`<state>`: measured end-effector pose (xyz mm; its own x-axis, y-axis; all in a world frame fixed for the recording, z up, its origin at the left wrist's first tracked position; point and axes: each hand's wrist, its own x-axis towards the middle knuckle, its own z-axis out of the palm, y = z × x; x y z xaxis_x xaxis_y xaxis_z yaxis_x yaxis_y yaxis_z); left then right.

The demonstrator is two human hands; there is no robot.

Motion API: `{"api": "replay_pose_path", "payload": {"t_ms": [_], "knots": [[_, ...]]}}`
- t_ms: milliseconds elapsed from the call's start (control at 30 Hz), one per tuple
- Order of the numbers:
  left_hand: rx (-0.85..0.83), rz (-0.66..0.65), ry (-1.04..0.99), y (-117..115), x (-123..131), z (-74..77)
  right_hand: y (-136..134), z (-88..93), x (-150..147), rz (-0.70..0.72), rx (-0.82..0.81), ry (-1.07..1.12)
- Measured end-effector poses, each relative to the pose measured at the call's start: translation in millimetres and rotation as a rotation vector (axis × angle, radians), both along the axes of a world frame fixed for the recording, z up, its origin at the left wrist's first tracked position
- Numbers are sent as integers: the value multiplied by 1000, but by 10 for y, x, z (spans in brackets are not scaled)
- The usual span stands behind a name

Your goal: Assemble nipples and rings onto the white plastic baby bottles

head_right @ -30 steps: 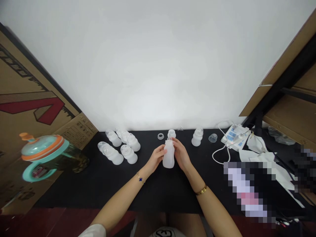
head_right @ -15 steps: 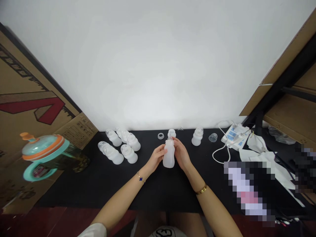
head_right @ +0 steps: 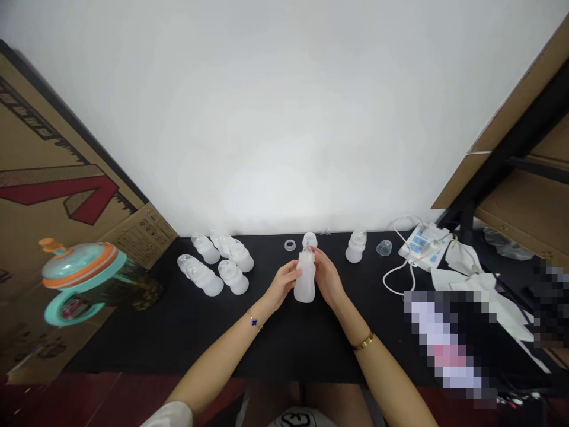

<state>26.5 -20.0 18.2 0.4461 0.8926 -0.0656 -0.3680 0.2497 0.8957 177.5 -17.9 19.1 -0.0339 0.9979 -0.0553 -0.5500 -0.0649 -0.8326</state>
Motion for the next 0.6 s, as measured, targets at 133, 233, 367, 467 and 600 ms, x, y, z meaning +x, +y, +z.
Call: {"api": "replay_pose_path", "payload": {"t_ms": [133, 233, 367, 467, 600], "knots": [[-4, 1, -10, 1, -2, -10, -4, 3, 7, 6, 6, 9], [4, -9, -17, -1, -1, -14, -2, -11, 8, -7, 10, -18], [9, -6, -16, 0, 0, -19, 7, -35, 3, -24, 19, -35], [13, -9, -14, 4, -1, -22, 9, -30, 0, -23, 18, -5], [15, -8, -14, 8, -3, -22, 2, 0, 4, 18, -16, 54]]}}
